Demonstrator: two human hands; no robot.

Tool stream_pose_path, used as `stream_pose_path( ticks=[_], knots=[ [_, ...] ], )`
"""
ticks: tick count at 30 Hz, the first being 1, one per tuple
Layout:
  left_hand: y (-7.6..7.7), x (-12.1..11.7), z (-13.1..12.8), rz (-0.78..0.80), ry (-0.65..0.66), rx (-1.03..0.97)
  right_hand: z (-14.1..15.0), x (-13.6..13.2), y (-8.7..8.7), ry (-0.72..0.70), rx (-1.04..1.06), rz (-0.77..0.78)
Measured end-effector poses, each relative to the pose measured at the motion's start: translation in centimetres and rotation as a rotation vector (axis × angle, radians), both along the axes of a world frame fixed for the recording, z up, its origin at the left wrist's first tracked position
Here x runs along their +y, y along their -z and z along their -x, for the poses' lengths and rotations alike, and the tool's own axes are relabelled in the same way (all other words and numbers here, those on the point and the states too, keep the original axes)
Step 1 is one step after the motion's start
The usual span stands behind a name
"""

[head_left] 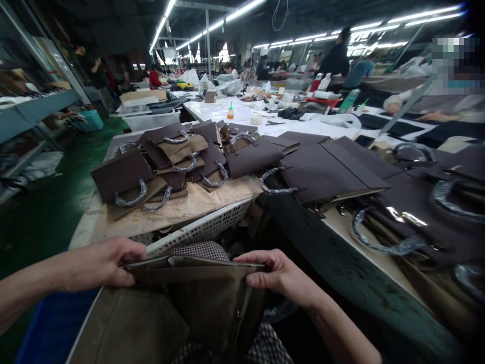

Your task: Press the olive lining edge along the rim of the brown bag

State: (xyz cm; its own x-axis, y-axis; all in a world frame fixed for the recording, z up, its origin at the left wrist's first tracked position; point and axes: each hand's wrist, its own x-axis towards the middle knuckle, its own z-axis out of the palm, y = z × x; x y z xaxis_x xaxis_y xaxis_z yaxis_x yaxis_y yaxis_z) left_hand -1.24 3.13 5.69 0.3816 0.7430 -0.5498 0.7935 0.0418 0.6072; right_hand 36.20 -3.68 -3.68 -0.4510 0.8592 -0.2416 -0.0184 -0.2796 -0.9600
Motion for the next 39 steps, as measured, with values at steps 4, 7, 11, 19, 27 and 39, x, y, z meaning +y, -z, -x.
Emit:
stream_pose_path(
  ticks=[4,7,11,19,27,39],
  knots=[
    [1.2,1.8,0.3,0.172,0.313,0.203,1.8,1.3,3.9,0.011,0.074,0.101],
    [2.8,2.1,-0.9,-0.141,0.410,0.251,2.3,1.5,5.9,0.090,0.116,0.121],
    [3.7,1.7,-2.8,-0.289,0.591,0.108,2.1,1.0,6.2,0.112,0.145,0.105],
    [4.7,3.3,-7.0,-0.291,0.538,-0.029,1.7,-0.9,6.2,0.181,0.151,0.073],
    [7.1,5.3,-9.3,-0.181,0.489,-0.151,1.3,-1.0,6.5,0.234,0.071,0.064],
    [8.9,6.1,-9.8,-0.243,0.478,-0.039,1.2,-0.9,7.4,0.279,0.026,0.054]
  ],
)
